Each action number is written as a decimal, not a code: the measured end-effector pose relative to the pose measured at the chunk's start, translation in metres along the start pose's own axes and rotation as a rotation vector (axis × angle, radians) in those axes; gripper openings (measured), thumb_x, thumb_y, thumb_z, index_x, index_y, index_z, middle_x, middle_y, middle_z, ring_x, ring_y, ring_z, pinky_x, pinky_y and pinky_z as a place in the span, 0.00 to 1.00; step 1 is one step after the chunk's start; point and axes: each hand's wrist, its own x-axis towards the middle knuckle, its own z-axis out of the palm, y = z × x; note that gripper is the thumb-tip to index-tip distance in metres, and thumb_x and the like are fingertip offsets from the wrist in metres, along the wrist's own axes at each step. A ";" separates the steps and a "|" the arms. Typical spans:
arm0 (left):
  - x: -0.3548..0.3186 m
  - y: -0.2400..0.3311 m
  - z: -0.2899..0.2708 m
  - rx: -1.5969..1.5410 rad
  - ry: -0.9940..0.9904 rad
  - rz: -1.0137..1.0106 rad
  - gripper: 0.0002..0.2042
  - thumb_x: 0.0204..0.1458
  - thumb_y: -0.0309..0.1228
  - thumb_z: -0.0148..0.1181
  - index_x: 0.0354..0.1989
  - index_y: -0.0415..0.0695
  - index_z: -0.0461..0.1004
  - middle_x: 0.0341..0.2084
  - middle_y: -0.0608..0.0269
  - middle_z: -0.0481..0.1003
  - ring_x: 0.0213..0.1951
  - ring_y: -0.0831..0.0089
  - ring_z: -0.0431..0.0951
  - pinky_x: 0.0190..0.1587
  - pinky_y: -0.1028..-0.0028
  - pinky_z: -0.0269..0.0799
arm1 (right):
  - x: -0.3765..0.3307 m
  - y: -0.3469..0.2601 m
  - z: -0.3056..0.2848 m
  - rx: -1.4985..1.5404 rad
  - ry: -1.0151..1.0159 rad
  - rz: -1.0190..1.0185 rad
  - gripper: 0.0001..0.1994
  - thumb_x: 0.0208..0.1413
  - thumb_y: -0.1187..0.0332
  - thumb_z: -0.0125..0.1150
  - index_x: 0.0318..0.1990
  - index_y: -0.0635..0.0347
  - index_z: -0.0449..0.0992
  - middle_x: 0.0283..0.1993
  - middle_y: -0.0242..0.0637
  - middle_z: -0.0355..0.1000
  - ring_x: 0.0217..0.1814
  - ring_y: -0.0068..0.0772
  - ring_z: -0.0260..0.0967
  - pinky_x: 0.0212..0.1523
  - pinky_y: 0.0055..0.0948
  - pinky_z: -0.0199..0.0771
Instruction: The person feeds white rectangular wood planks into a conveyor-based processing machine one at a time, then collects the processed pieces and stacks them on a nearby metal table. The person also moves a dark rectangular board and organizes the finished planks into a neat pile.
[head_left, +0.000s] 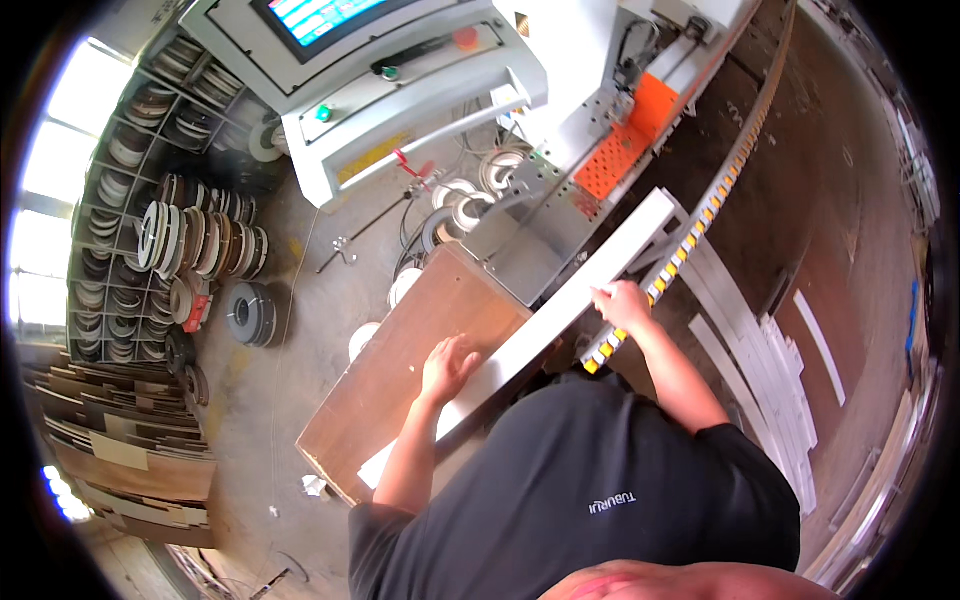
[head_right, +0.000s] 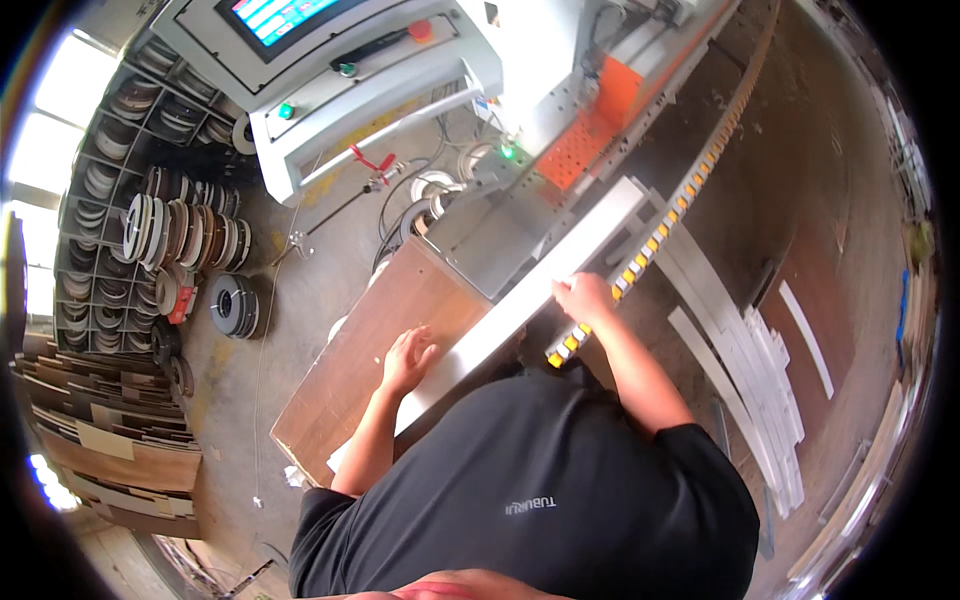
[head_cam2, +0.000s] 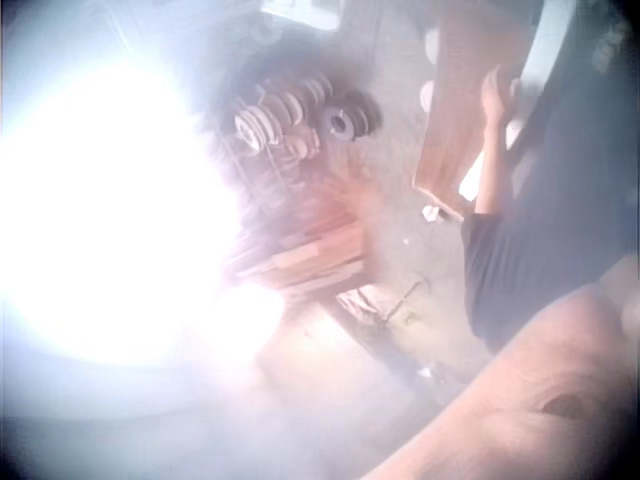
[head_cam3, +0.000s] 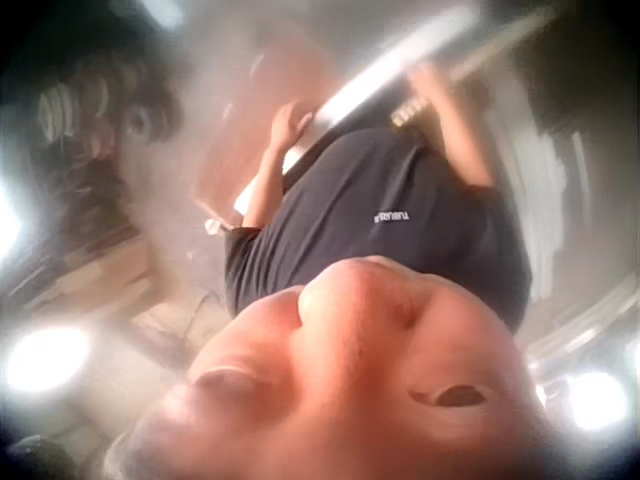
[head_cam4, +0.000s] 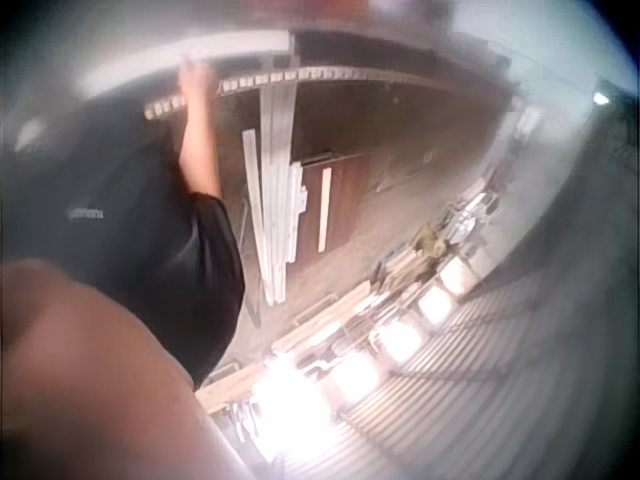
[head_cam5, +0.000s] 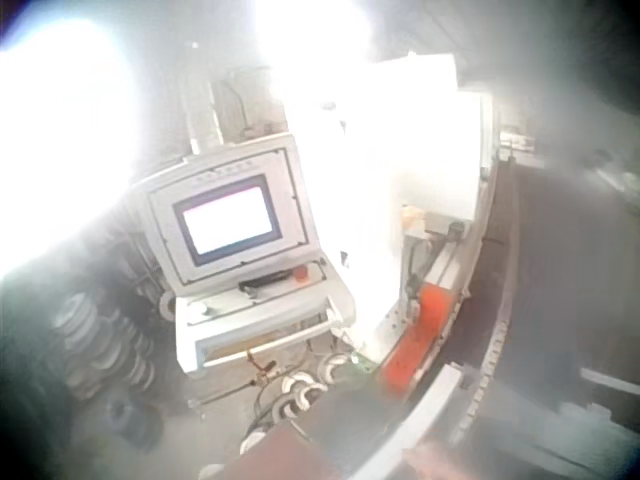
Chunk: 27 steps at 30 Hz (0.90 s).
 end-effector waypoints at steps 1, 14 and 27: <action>0.017 -0.003 -0.001 -0.007 0.026 0.019 0.22 0.63 0.45 0.65 0.59 0.44 0.77 0.50 0.54 0.81 0.57 0.51 0.79 0.61 0.55 0.74 | 0.004 0.003 0.013 -0.059 0.086 -0.153 0.21 0.66 0.45 0.64 0.36 0.54 0.88 0.24 0.42 0.80 0.30 0.46 0.82 0.36 0.45 0.80; 0.212 -0.049 -0.018 0.090 0.363 0.197 0.16 0.61 0.34 0.64 0.56 0.45 0.79 0.55 0.53 0.79 0.60 0.49 0.76 0.62 0.52 0.71 | 0.157 -0.105 0.093 0.212 -0.555 0.125 0.33 0.65 0.35 0.62 0.31 0.62 0.82 0.23 0.34 0.79 0.17 0.25 0.71 0.21 0.28 0.73; 0.379 -0.098 0.004 -1.110 -0.603 -0.550 0.40 0.71 0.65 0.45 0.68 0.35 0.71 0.43 0.55 0.85 0.36 0.69 0.82 0.40 0.69 0.78 | 0.166 -0.125 0.088 0.092 -0.560 0.305 0.36 0.63 0.30 0.61 0.27 0.60 0.81 0.21 0.35 0.77 0.16 0.27 0.69 0.22 0.30 0.73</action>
